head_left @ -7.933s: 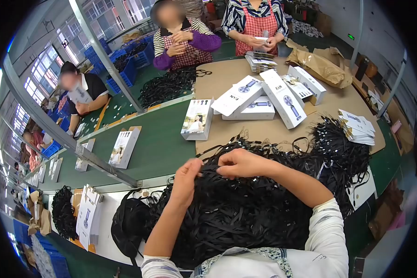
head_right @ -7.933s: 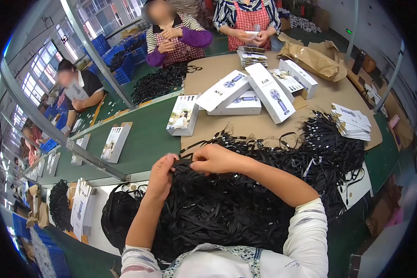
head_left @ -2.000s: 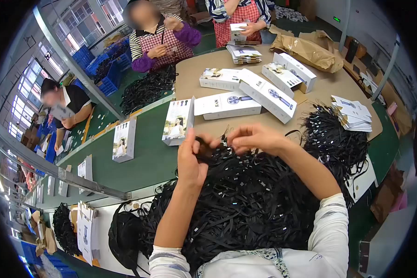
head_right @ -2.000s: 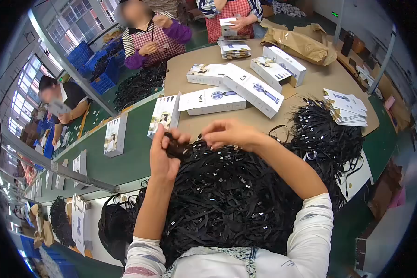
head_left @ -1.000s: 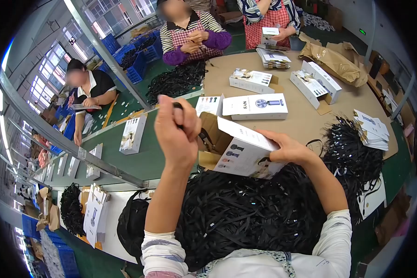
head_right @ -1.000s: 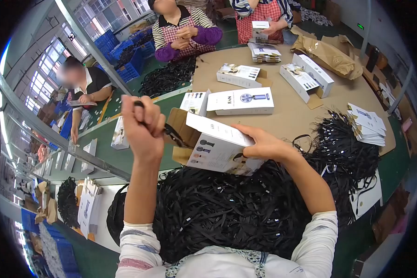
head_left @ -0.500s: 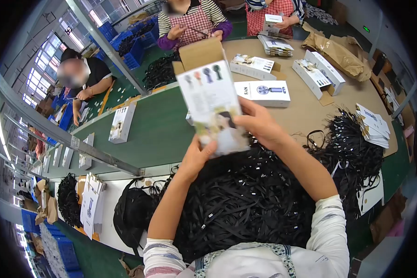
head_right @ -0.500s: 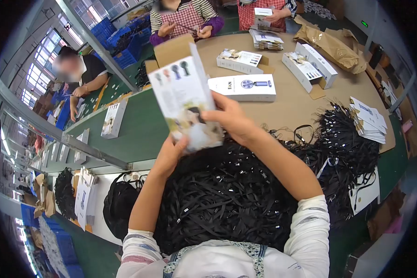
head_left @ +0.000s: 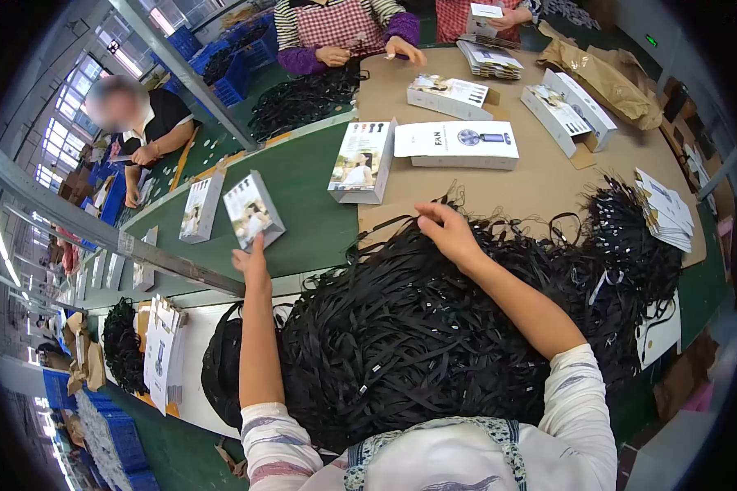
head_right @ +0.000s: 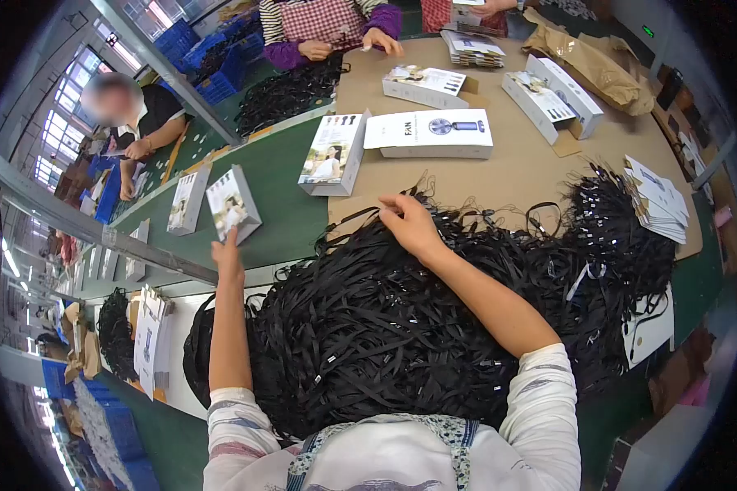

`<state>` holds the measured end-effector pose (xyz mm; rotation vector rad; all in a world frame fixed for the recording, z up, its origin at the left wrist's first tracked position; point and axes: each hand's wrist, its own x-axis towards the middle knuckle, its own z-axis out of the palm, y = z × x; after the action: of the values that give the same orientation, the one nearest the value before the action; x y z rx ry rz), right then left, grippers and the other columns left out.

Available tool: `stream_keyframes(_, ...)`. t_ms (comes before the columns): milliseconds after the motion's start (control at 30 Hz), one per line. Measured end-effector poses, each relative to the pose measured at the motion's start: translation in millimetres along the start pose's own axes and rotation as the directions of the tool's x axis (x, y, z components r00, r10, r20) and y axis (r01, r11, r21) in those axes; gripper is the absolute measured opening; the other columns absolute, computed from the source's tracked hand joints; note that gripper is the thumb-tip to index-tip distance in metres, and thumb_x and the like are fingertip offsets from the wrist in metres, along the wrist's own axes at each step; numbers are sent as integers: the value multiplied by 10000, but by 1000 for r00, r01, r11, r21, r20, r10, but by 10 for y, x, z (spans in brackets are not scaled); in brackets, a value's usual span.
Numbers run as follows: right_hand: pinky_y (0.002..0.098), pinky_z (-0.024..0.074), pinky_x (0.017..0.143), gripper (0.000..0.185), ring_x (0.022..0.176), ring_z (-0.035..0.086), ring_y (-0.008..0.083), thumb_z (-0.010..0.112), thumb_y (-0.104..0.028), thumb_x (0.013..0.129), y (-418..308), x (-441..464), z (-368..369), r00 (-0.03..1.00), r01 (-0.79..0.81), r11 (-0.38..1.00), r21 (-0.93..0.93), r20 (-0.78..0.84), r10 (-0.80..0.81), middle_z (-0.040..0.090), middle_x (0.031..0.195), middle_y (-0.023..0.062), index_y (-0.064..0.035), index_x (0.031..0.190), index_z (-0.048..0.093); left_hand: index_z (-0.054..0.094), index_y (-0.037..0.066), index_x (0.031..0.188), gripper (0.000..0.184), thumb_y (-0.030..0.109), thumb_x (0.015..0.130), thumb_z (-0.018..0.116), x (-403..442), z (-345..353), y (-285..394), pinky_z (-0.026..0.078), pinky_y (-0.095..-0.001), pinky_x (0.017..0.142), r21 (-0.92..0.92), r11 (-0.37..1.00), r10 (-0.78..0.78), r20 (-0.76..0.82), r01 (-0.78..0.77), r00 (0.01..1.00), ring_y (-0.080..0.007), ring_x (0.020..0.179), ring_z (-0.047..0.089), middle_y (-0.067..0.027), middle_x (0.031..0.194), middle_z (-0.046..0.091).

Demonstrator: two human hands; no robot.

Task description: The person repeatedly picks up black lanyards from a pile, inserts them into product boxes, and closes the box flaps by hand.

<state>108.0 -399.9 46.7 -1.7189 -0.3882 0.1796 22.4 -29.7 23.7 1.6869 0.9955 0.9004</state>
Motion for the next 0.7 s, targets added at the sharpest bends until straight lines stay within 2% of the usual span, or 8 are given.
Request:
stream_keyframes(33, 302, 447, 840, 336, 947, 582, 210, 581, -163, 821, 3, 18, -18, 1000, -4, 1000, 0, -8, 4, 601, 1017, 130, 7, 1111, 572, 401, -56, 1206, 510, 212, 835, 626, -26, 103, -31, 333, -363, 977, 453, 867, 332, -215, -207, 918, -258, 1124, 459, -149, 1153, 531)
stream_keyframes(67, 301, 447, 836, 333, 939, 584, 208, 581, -157, 820, 8, 27, -28, 998, -56, 998, 40, 3, 56, 604, 1007, 128, 6, 1110, 573, 401, -56, 1206, 510, 212, 835, 626, -71, 133, -78, 333, -363, 977, 454, 865, 334, -206, -212, 920, -258, 1124, 459, -149, 1153, 531)
stream_keyframes(133, 298, 449, 825, 303, 922, 587, 198, 581, -142, 819, -27, 10, -24, 996, -92, 993, 81, 9, 91, 611, 986, 123, -2, 1087, 592, 466, -18, 1195, 475, 162, 792, 641, -571, 96, 456, 272, -383, 1020, 54, 759, 604, 313, -649, 733, -304, 1208, 381, -169, 1208, 501)
stream_keyframes(200, 298, 450, 822, 291, 917, 588, 199, 581, -145, 818, -66, -10, -17, 997, -81, 996, 41, 11, 81, 611, 989, 121, -7, 1074, 602, 601, 106, 1093, 332, 141, 765, 643, -1021, 66, 1028, 242, -401, 1040, -181, 731, 524, 767, -658, 370, -309, 1253, 320, -123, 1274, 464)
stream_keyframes(233, 297, 451, 819, 280, 912, 588, 200, 581, -148, 818, -74, -10, -27, 998, -62, 998, 0, 15, 62, 611, 991, 118, -12, 1061, 611, 675, 132, 915, 197, 97, 723, 649, -1319, 109, 1236, 241, -420, 1040, -211, 611, 586, 768, -763, 257, -318, 1250, 319, -81, 1266, 469)
stream_keyframes(333, 301, 449, 822, 276, 913, 585, 207, 573, -167, 818, 25, 26, -35, 995, -99, 995, 33, 37, 98, 610, 990, 118, -23, 1049, 621, 667, 152, 887, 209, 127, 682, 702, -1801, 181, 1527, 243, -446, 1032, -434, 466, 585, 805, -771, -99, -336, 1234, 317, -90, 1270, 453)
stream_keyframes(500, 313, 442, 838, 288, 925, 575, 222, 564, -191, 810, -3, 9, -63, 996, -89, 996, -2, 23, 89, 608, 983, 131, -35, 1044, 627, 638, 114, 820, 179, 138, 658, 710, -2058, 254, 1582, 343, -435, 954, -493, 336, 531, 803, -802, -271, -319, 1172, 391, -87, 1205, 471)
stream_keyframes(700, 311, 433, 846, 358, 953, 558, 180, 550, -245, 863, -181, 4, -83, 991, -119, 981, 152, 71, 109, 592, 1064, 101, -4, 1127, 575, 654, 60, 787, 122, 103, 684, 704, -1912, 122, 1669, 405, -383, 882, -397, 580, 549, 836, -711, -19, -294, 1043, 502, -90, 1082, 566)
